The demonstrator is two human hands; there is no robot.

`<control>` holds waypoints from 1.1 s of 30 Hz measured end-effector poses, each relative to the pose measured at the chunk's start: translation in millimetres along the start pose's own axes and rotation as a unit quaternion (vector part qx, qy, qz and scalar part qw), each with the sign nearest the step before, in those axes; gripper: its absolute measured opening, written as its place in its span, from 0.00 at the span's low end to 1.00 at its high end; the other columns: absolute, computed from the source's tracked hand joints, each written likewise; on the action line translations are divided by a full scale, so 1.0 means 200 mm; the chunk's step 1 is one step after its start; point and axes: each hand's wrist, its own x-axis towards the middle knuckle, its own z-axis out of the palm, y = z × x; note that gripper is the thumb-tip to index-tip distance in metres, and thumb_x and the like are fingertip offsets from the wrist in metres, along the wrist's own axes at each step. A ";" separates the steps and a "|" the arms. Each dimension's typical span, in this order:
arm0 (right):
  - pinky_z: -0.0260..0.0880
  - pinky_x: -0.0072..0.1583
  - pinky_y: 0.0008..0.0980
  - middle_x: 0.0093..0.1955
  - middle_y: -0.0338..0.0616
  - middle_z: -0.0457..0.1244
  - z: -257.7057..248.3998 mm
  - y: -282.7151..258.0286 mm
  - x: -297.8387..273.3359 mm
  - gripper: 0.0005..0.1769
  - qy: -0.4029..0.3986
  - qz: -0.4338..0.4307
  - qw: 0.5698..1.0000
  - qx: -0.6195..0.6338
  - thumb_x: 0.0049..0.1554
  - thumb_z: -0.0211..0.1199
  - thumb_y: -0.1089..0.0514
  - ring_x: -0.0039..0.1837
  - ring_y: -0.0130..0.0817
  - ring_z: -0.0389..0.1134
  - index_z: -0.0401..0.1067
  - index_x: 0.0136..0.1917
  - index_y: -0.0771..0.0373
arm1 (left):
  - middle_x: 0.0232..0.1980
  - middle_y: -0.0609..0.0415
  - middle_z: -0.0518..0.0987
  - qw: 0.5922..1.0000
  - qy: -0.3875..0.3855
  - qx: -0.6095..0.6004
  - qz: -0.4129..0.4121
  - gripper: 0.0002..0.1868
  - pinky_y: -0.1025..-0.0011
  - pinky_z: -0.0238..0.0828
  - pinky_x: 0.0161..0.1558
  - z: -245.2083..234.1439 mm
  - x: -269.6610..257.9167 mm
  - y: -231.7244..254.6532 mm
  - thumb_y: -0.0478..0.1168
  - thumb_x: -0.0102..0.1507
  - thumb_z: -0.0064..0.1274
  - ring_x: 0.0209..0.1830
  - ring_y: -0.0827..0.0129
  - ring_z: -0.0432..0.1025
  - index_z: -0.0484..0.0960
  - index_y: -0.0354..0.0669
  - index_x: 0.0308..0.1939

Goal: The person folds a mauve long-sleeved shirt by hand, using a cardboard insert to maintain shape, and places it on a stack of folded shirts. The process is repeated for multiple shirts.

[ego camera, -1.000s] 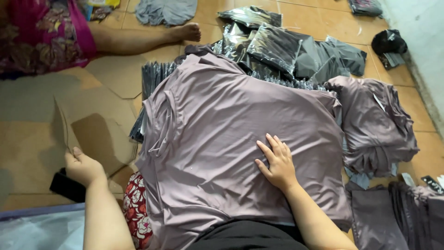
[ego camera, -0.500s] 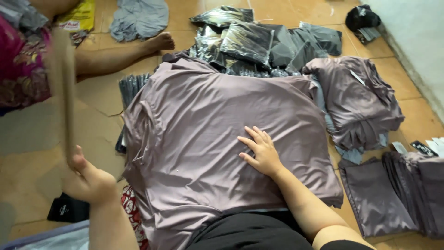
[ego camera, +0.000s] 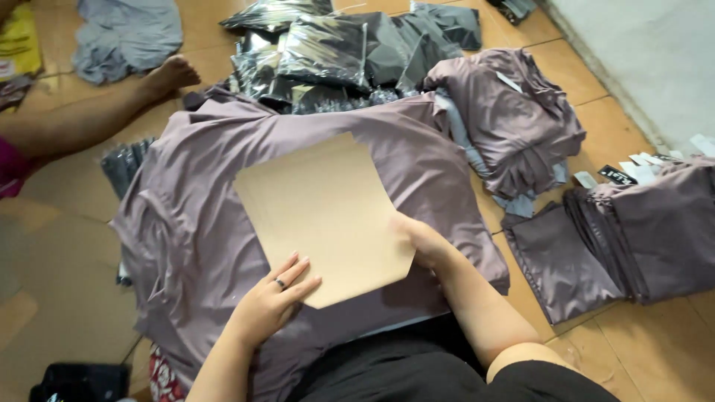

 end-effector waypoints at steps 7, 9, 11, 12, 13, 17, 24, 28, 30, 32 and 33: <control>0.74 0.58 0.37 0.62 0.54 0.68 -0.06 -0.19 -0.11 0.33 0.138 -0.064 0.974 -0.166 0.52 0.65 0.65 0.56 0.42 0.72 0.65 0.71 0.63 | 0.78 0.43 0.63 0.993 0.018 0.092 -0.076 0.34 0.46 0.53 0.73 -0.02 -0.04 -0.10 0.55 0.61 0.59 0.78 0.44 0.60 0.71 0.58 0.71; 0.72 0.61 0.35 0.62 0.51 0.69 -0.32 -0.29 -0.05 0.27 0.202 -0.115 0.952 -0.198 0.52 0.67 0.63 0.58 0.40 0.72 0.69 0.66 0.64 | 0.77 0.48 0.68 0.978 0.084 0.130 -0.138 0.35 0.44 0.51 0.75 -0.02 -0.07 -0.17 0.54 0.59 0.61 0.79 0.46 0.61 0.72 0.58 0.70; 0.71 0.57 0.36 0.59 0.40 0.67 -0.73 -0.39 0.05 0.16 0.303 -0.215 0.908 -0.196 0.58 0.65 0.55 0.55 0.32 0.70 0.66 0.59 0.52 | 0.76 0.40 0.69 0.942 0.155 0.139 -0.264 0.28 0.48 0.53 0.76 0.00 -0.12 -0.23 0.46 0.66 0.51 0.78 0.38 0.61 0.74 0.49 0.70; 0.71 0.57 0.36 0.59 0.40 0.67 -0.73 -0.50 0.04 0.16 0.305 -0.212 0.908 -0.196 0.58 0.65 0.55 0.55 0.32 0.70 0.66 0.59 0.52 | 0.76 0.40 0.69 0.942 0.152 0.137 -0.265 0.28 0.48 0.53 0.76 0.01 -0.11 -0.22 0.46 0.66 0.51 0.78 0.38 0.61 0.74 0.49 0.70; 0.72 0.62 0.38 0.63 0.43 0.66 -0.73 -0.62 0.02 0.21 0.355 -0.270 0.876 -0.183 0.58 0.63 0.57 0.60 0.36 0.69 0.65 0.64 0.56 | 0.75 0.42 0.71 0.933 0.140 0.178 -0.280 0.25 0.48 0.56 0.75 0.02 -0.09 -0.21 0.47 0.65 0.52 0.77 0.41 0.63 0.78 0.52 0.67; 0.82 0.59 0.47 0.71 0.51 0.65 -1.06 -0.92 0.19 0.32 0.453 -0.373 0.809 -0.035 0.59 0.60 0.62 0.63 0.44 0.74 0.58 0.75 0.54 | 0.77 0.52 0.71 0.907 0.104 0.251 -0.322 0.25 0.46 0.57 0.75 0.02 -0.05 -0.17 0.53 0.64 0.52 0.78 0.50 0.63 0.79 0.62 0.66; 0.85 0.50 0.49 0.61 0.42 0.72 -1.76 -0.92 0.57 0.22 0.471 -0.287 0.823 0.134 0.58 0.66 0.61 0.58 0.44 0.76 0.73 0.64 0.46 | 0.75 0.56 0.72 0.899 0.109 0.258 -0.336 0.24 0.47 0.58 0.75 0.03 -0.04 -0.17 0.52 0.64 0.53 0.78 0.54 0.64 0.80 0.65 0.65; 0.87 0.51 0.42 0.60 0.53 0.70 -1.68 -0.86 0.54 0.22 0.591 -0.226 0.759 0.157 0.52 0.70 0.70 0.58 0.48 0.75 0.73 0.60 0.67 | 0.76 0.56 0.72 0.897 0.105 0.273 -0.332 0.25 0.49 0.58 0.75 0.04 -0.05 -0.18 0.53 0.64 0.52 0.78 0.54 0.64 0.79 0.66 0.66; 0.88 0.52 0.45 0.61 0.56 0.69 -1.56 -0.87 0.49 0.22 0.606 -0.229 0.747 0.149 0.52 0.71 0.69 0.59 0.51 0.74 0.73 0.59 0.69 | 0.76 0.57 0.72 0.896 0.102 0.266 -0.340 0.25 0.48 0.57 0.75 0.04 -0.05 -0.17 0.53 0.64 0.52 0.79 0.55 0.63 0.79 0.66 0.66; 0.84 0.54 0.51 0.60 0.53 0.68 -1.43 -0.90 0.40 0.19 0.643 -0.126 0.755 -0.005 0.61 0.64 0.55 0.55 0.53 0.74 0.72 0.64 0.62 | 0.76 0.57 0.71 0.898 0.098 0.254 -0.345 0.25 0.48 0.56 0.75 0.03 -0.04 -0.17 0.53 0.64 0.52 0.79 0.55 0.62 0.78 0.66 0.66; 0.84 0.54 0.51 0.60 0.53 0.68 -1.54 -0.90 0.41 0.19 0.644 -0.126 0.755 -0.008 0.61 0.64 0.55 0.55 0.53 0.74 0.72 0.64 0.62 | 0.76 0.57 0.71 0.898 0.098 0.252 -0.347 0.25 0.48 0.56 0.75 0.03 -0.04 -0.17 0.53 0.64 0.52 0.79 0.55 0.62 0.78 0.66 0.66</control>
